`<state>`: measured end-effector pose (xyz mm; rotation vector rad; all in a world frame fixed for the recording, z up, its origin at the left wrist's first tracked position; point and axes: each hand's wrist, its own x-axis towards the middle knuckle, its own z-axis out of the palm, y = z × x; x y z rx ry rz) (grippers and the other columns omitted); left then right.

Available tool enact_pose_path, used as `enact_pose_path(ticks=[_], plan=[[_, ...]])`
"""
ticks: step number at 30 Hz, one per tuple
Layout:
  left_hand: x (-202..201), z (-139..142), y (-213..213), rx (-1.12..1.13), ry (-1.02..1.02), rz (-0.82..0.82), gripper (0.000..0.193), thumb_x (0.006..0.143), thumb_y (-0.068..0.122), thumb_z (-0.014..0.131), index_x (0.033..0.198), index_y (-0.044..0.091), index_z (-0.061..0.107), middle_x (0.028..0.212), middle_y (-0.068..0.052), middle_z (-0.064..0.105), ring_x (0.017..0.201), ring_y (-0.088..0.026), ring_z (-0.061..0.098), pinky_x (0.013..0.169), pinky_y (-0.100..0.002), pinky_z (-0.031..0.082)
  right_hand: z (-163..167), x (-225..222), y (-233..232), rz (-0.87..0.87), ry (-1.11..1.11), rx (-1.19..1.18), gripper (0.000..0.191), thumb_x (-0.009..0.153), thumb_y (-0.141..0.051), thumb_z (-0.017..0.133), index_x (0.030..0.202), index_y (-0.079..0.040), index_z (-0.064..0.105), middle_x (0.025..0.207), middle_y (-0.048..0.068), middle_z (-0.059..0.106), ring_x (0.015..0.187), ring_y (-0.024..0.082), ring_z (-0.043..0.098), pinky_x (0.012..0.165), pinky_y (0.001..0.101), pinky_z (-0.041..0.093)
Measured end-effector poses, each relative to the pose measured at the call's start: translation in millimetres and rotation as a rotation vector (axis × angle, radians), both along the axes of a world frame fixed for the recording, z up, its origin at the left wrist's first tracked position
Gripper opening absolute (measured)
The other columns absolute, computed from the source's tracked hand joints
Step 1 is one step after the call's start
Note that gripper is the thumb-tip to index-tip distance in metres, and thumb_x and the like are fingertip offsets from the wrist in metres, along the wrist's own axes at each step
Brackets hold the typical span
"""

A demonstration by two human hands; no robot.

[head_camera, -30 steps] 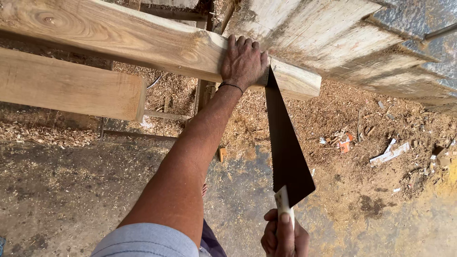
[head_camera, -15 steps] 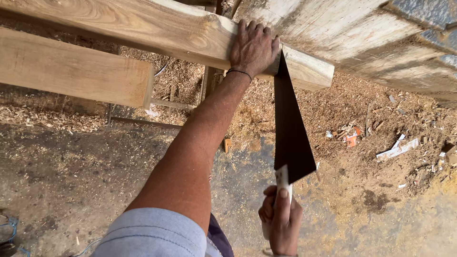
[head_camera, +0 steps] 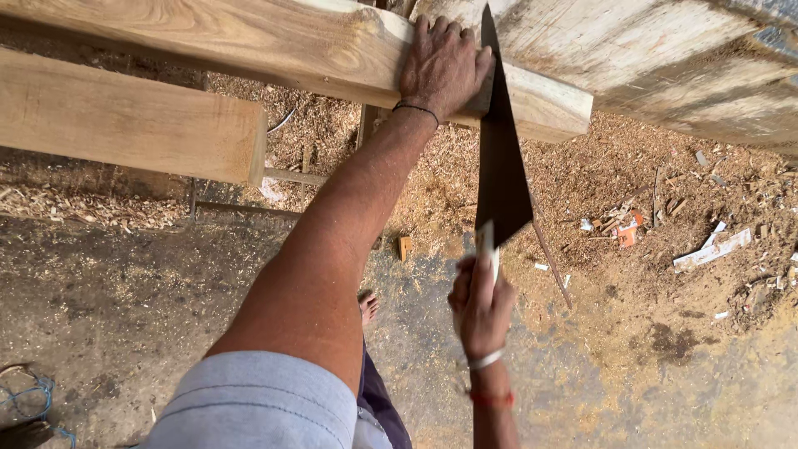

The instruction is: The person holds a wooden plank steady on a support with one hand and saws through it with a hand saw, making repeated back-and-forth cutting strokes along a marked line. After cutting, the person moves the saw and reaches toward stacked planks.

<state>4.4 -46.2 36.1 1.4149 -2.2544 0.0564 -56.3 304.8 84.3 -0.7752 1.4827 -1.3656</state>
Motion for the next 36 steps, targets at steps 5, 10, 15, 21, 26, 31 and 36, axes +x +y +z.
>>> enact_pose_path(ticks=[5,10,15,21,26,31,36], plan=[[-6.9,-3.6,1.9,0.062,-0.039,0.037,0.056,0.104,0.045,0.037,0.114,-0.001,0.069,0.107,-0.019,0.066,0.111,-0.031,0.056,0.110,-0.060,0.027,7.8,18.0,145.2,-0.154,-0.156,0.162,0.048,0.107,-0.035,0.042,0.095,0.007,0.062,0.051,-0.002,0.042,0.042,0.007,0.037,0.039,0.0257,0.030],[-7.7,-12.4,-1.0,-0.032,0.043,0.028,0.055,0.104,0.044,0.039,0.112,0.000,0.070,0.109,-0.017,0.066,0.115,-0.031,0.056,0.114,-0.060,0.024,10.1,-22.8,-18.0,0.113,0.221,0.067,0.056,0.109,-0.039,0.035,0.081,0.000,0.064,0.048,-0.002,0.044,0.033,0.008,0.038,0.027,0.0268,0.029],[-2.1,-16.6,-8.8,-0.070,0.020,0.009,0.055,0.106,0.047,0.038,0.111,0.003,0.070,0.112,-0.016,0.067,0.119,-0.032,0.055,0.115,-0.059,0.025,-14.6,-8.5,-80.5,0.073,0.257,-0.116,0.047,0.112,-0.042,0.038,0.090,-0.006,0.061,0.058,-0.004,0.046,0.045,0.006,0.042,0.038,0.0262,0.036],[-6.2,-14.1,-14.7,0.086,-0.100,0.026,0.057,0.104,0.048,0.035,0.115,0.003,0.069,0.112,-0.017,0.065,0.113,-0.029,0.055,0.109,-0.059,0.028,-90.6,33.2,144.8,-0.122,-0.087,0.078,0.053,0.102,-0.047,0.056,0.109,0.006,0.061,0.066,-0.003,0.048,0.055,0.005,0.040,0.049,0.0238,0.028],[-5.6,-12.8,-14.5,0.043,-0.045,0.007,0.058,0.105,0.050,0.036,0.114,0.003,0.070,0.111,-0.017,0.066,0.111,-0.030,0.055,0.106,-0.057,0.029,-101.1,16.5,164.5,-0.103,0.017,0.160,0.048,0.103,-0.039,0.052,0.105,0.008,0.062,0.057,0.000,0.047,0.050,0.007,0.039,0.045,0.0248,0.027],[-3.3,-4.9,-7.4,0.141,-0.053,0.001,0.057,0.106,0.047,0.037,0.116,0.001,0.069,0.110,-0.018,0.066,0.109,-0.030,0.055,0.108,-0.058,0.026,-23.0,13.4,155.2,-0.083,0.014,0.205,0.059,0.101,-0.045,0.049,0.107,0.010,0.067,0.052,0.001,0.050,0.044,0.008,0.044,0.043,0.0252,0.034],[-4.4,1.0,4.3,0.143,0.035,-0.006,0.051,0.105,0.043,0.041,0.114,0.001,0.070,0.111,-0.016,0.066,0.112,-0.029,0.056,0.115,-0.060,0.022,48.8,-12.6,142.4,-0.170,0.197,0.442,0.060,0.092,-0.046,0.050,0.112,0.007,0.068,0.045,0.004,0.050,0.036,0.012,0.044,0.039,0.0293,0.035]])
